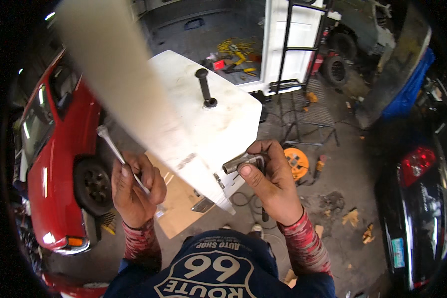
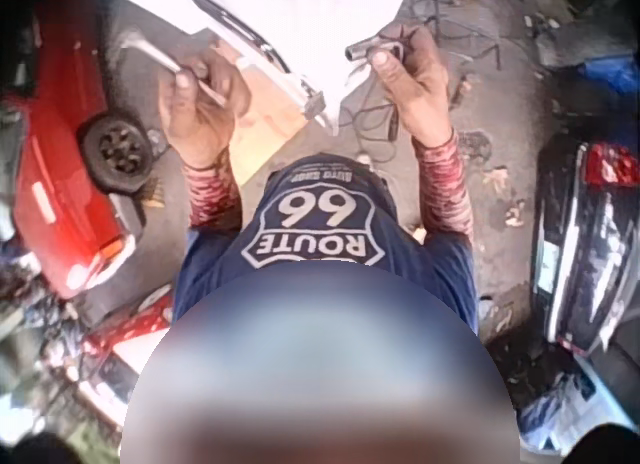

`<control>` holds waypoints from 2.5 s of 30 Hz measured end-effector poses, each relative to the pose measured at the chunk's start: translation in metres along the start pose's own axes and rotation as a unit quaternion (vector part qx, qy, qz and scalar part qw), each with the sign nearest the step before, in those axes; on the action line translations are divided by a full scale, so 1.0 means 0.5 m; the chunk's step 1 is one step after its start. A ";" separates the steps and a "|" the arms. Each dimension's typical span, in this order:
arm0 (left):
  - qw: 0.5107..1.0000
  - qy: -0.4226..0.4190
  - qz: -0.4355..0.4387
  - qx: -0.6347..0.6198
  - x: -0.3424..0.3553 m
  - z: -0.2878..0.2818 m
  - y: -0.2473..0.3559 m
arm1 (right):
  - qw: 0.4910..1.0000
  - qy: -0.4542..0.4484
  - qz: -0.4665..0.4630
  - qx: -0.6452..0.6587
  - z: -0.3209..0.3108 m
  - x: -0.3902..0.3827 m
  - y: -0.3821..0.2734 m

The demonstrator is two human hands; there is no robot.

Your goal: The person uses a wrench to tighten bolts on the hinge of a white car door. The person repeatedly adjusts the wrench and turns the bolts to secure the door hinge.

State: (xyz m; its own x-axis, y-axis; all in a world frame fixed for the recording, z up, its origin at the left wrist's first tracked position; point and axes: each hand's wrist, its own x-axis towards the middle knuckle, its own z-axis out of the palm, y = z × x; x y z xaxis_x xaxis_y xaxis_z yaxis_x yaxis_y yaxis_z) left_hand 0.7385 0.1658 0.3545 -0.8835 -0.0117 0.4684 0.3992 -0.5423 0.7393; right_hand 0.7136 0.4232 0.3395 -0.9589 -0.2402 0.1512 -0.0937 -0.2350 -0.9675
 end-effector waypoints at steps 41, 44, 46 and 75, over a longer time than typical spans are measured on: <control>0.824 0.468 -0.066 0.313 -0.153 0.146 -0.089 | 0.967 -0.212 -0.041 0.134 -0.119 0.047 0.072; 0.809 0.468 -0.077 0.346 -0.148 0.153 -0.089 | 0.970 -0.148 -0.124 0.145 -0.101 0.061 0.070; 0.809 0.441 -0.068 0.383 -0.144 0.161 -0.092 | 0.967 -0.123 -0.180 0.130 -0.091 0.075 0.065; 0.914 0.299 0.022 0.275 -0.152 0.139 -0.121 | 0.947 0.006 -0.322 0.007 -0.020 0.067 0.083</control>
State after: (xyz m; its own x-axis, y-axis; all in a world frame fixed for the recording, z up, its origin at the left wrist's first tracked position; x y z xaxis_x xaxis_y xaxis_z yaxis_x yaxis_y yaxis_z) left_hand 0.7987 0.2578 0.3079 -0.7746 -0.5686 0.2768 0.3551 -0.0289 0.9344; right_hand 0.6748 0.4149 0.3023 -0.7069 -0.0322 0.7066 -0.6567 -0.3415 -0.6725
